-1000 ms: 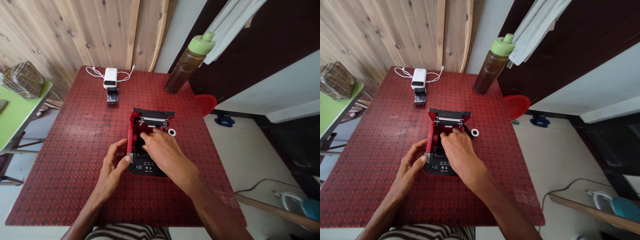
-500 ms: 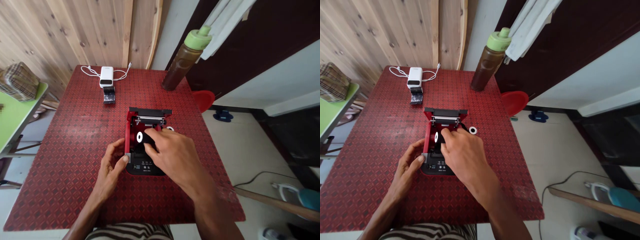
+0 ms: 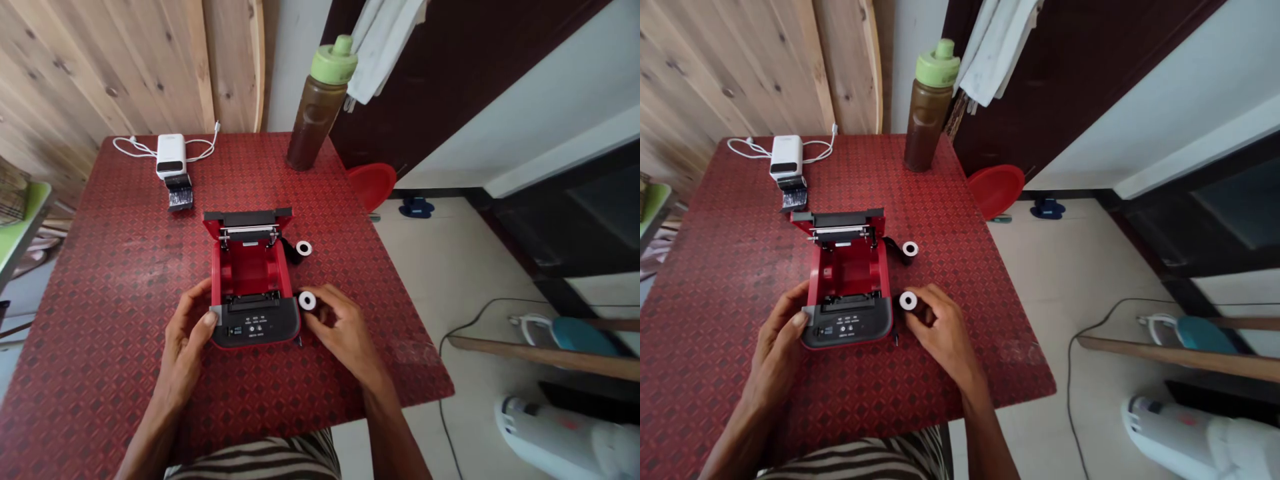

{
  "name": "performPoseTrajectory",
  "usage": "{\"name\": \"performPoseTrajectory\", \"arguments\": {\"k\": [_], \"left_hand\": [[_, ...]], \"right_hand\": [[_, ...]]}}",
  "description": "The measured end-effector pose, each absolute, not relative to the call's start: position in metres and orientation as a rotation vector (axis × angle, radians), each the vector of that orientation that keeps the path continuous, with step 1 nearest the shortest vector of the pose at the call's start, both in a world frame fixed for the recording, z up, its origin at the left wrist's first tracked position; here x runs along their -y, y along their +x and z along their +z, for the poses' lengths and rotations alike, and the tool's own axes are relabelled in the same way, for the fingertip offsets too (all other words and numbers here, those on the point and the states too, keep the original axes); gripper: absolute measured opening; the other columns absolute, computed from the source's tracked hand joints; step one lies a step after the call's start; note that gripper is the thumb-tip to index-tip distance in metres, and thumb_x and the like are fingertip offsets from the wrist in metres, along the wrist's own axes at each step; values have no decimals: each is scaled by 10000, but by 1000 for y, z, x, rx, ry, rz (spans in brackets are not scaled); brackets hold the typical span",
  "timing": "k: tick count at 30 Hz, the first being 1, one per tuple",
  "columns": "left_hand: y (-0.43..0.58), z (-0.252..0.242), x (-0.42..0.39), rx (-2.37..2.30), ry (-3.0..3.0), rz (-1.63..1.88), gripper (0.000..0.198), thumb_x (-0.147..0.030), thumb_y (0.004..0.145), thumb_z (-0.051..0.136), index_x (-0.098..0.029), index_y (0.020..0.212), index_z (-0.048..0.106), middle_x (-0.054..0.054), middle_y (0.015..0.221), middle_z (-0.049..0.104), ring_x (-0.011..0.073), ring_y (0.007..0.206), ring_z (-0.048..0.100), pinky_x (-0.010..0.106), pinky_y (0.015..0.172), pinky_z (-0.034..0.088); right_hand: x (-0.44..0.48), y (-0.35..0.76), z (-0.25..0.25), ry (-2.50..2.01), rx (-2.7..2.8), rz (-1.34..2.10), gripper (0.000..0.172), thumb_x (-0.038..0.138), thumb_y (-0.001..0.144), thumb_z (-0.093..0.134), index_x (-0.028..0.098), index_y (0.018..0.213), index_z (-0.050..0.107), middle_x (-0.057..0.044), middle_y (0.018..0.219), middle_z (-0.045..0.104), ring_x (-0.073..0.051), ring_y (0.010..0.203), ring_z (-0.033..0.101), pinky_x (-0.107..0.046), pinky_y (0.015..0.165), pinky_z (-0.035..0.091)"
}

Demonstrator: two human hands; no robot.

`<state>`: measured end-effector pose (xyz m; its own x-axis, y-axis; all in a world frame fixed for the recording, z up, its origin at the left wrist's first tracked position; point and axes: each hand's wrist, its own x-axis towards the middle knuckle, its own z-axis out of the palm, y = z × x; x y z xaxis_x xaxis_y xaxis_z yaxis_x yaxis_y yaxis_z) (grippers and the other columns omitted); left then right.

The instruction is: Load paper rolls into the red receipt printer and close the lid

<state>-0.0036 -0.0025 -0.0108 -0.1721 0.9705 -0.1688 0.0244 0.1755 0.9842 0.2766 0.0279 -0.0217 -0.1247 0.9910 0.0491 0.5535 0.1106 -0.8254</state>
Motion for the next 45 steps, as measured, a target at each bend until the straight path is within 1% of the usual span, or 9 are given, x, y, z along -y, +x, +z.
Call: {"name": "performPoseTrajectory", "arguments": {"k": [4, 9, 14, 19, 24, 30, 35, 37, 45], "left_hand": [[-4, -16, 5, -1462, 1010, 1186, 620, -611, 1034, 722, -254, 1541, 694, 96, 1501, 774, 373, 1391, 715, 501, 1180, 560], [-5, -19, 7, -1458, 1007, 1179, 565, -575, 1059, 706, -289, 1546, 704, 69, 1519, 759, 356, 1391, 700, 445, 1155, 551], [-5, -16, 6, -1472, 1005, 1175, 567, -589, 1053, 710, -283, 1530, 719, 72, 1520, 756, 354, 1364, 705, 438, 1139, 556], [-2, -12, 5, -1465, 990, 1172, 586, -604, 1043, 728, -277, 1530, 714, 78, 1522, 758, 360, 1381, 708, 456, 1164, 555], [-3, -13, 4, -1409, 978, 1179, 592, -603, 1035, 746, -275, 1526, 706, 89, 1501, 775, 368, 1379, 729, 479, 1169, 571], [-1, -6, 2, -1379, 929, 1156, 628, -635, 1010, 771, -250, 1499, 688, 114, 1411, 819, 354, 1245, 797, 469, 1033, 648], [-1, -2, 1, -1345, 929, 1157, 604, -618, 1021, 758, -240, 1484, 674, 138, 1403, 814, 352, 1240, 799, 493, 1025, 655], [-2, -3, 1, -1339, 936, 1160, 606, -614, 1023, 750, -236, 1489, 669, 148, 1417, 806, 354, 1235, 800, 501, 1025, 654], [-2, -6, 1, -1288, 940, 1183, 627, -601, 1026, 754, -223, 1519, 667, 172, 1472, 777, 370, 1327, 765, 519, 1084, 638]], "right_hand": [[-28, 269, -23, -1501, 1807, 911, 292, 129, 917, 659, 240, 1121, 836, -48, 987, 780, -217, 869, 726, -365, 860, 614], [-26, 292, -7, -1560, 1844, 1015, 484, 122, 944, 645, 246, 1395, 769, -53, 1077, 828, -217, 880, 786, -392, 852, 673], [-53, 309, -6, -1600, 1703, 810, 256, 241, 1017, 660, 241, 1230, 803, -82, 1092, 843, -239, 912, 814, -400, 832, 666], [-100, 281, -29, -1589, 1663, 723, 366, 285, 901, 811, 205, 1254, 761, -130, 1215, 798, -283, 1080, 780, -415, 892, 629], [-115, 263, -40, -1578, 1643, 676, 187, 331, 942, 739, 210, 1083, 720, -117, 1135, 791, -297, 1100, 746, -483, 1011, 595], [-77, 298, 28, -1549, 1603, 717, 294, 416, 998, 756, 271, 1252, 722, -84, 1233, 820, -280, 1105, 791, -462, 992, 643], [-51, 306, 99, -1305, 1943, 976, 450, 307, 961, 822, 366, 1392, 708, -67, 1191, 864, -286, 1036, 841, -397, 862, 685], [-55, 286, 105, -1249, 2141, 992, 350, 268, 963, 795, 342, 1298, 726, -49, 1137, 862, -270, 967, 832, -397, 846, 677], [-84, 190, 74, -1465, 2665, 374, 239, 24, 1020, 649, 198, 1136, 766, -130, 1161, 841, -330, 1138, 760, -476, 1004, 604]]}}
